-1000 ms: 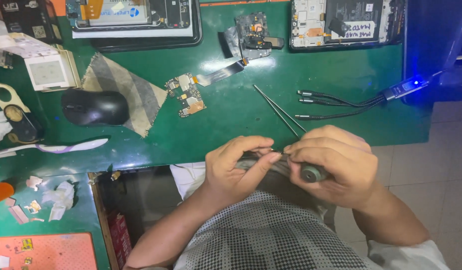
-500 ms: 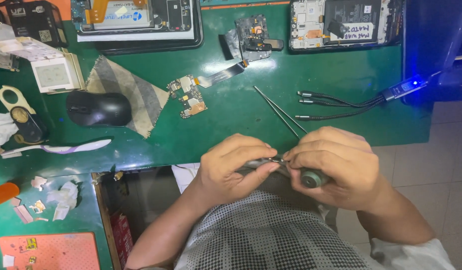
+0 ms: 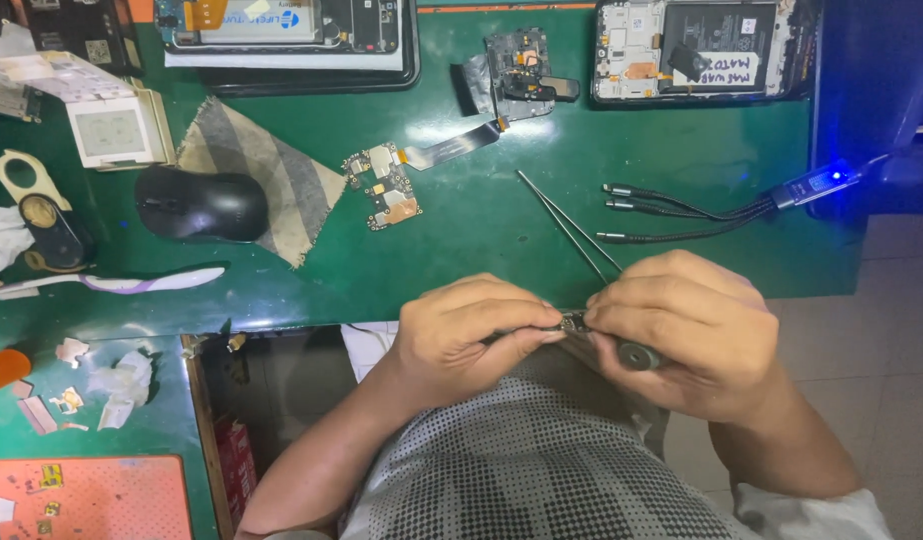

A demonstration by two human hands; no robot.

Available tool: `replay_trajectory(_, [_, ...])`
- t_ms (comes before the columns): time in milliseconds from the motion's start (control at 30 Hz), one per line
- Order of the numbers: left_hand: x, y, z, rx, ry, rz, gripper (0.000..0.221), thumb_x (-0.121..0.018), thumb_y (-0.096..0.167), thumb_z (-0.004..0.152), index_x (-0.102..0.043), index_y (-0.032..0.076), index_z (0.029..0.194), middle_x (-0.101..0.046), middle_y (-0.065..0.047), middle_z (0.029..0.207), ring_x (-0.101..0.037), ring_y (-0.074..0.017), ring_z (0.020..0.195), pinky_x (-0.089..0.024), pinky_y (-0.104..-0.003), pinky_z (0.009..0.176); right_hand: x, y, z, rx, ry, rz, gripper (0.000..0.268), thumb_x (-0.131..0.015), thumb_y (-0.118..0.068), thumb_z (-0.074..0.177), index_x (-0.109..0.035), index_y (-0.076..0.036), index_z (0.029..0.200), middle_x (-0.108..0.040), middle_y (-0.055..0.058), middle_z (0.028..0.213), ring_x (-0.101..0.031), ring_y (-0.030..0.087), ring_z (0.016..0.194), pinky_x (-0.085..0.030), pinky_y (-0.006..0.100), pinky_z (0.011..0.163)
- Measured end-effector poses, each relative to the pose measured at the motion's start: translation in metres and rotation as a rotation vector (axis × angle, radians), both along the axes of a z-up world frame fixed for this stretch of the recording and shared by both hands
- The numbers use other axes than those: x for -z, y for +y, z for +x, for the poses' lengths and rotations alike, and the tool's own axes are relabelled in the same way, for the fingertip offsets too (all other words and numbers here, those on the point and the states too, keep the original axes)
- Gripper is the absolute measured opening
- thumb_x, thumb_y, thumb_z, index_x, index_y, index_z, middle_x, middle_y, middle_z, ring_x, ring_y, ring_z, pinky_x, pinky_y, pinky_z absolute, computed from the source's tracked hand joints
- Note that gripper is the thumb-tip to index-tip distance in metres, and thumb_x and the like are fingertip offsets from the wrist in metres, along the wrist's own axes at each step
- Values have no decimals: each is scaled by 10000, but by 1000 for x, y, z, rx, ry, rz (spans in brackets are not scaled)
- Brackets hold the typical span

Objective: Cleaning a small mobile phone electronic component using a toothbrush, a cloth, and a manual air blower.

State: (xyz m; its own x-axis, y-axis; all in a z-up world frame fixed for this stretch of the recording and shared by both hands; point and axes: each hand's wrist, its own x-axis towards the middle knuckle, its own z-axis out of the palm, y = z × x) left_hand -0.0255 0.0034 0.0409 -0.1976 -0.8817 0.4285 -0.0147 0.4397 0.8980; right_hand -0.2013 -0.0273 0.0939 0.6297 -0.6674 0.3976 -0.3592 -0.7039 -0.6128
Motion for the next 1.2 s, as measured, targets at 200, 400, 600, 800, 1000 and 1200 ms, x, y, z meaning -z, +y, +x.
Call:
replay_trajectory(200, [-1, 0, 3, 18, -38, -12, 219, -693, 102, 745, -582, 7, 908, -632, -80, 829, -626, -189, 674, -521, -268, 658, 3, 3, 0, 22, 0, 32, 67, -617, -10, 699, -556, 5, 675, -575, 97, 658, -557, 199, 576, -467, 279, 566])
replay_trajectory(400, [3, -5, -1, -25, -28, -114, 128, -694, 45, 736, -600, 3, 812, -634, -89, 772, -628, -166, 672, -521, -268, 642, 4, 3, -2, 37, 13, 62, 67, -612, -9, 695, -551, 10, 673, -573, 95, 638, -555, 202, 569, -464, 271, 561])
replay_trajectory(600, [5, -5, -4, -41, -39, -146, 117, -702, 58, 735, -616, 8, 795, -642, -72, 766, -631, -158, 676, -520, -264, 626, 9, 5, -5, 62, -32, 74, 55, -595, 7, 684, -551, 31, 661, -574, 115, 624, -564, 225, 561, -473, 275, 553])
replay_trajectory(800, [6, -3, -3, -1, -55, -127, 116, -680, 51, 761, -608, 14, 844, -639, -63, 807, -637, -168, 707, -526, -276, 668, 13, 7, -8, 82, -50, 98, 62, -589, -9, 686, -550, 28, 656, -572, 119, 625, -567, 232, 565, -473, 280, 559])
replay_trajectory(1000, [6, -1, -5, 21, -18, -114, 113, -656, 30, 779, -589, 11, 868, -628, -67, 830, -635, -192, 698, -528, -290, 665, 19, 7, -8, 81, -85, 102, 53, -590, 1, 694, -549, 32, 681, -581, 126, 646, -573, 235, 585, -478, 278, 571])
replay_trajectory(1200, [7, -1, -5, 43, -62, -116, 96, -645, 18, 784, -590, 6, 862, -632, -64, 845, -641, -184, 739, -525, -295, 690, 21, 8, -8, 105, -98, 124, 55, -597, -12, 697, -556, 22, 681, -587, 123, 652, -580, 229, 588, -475, 279, 574])
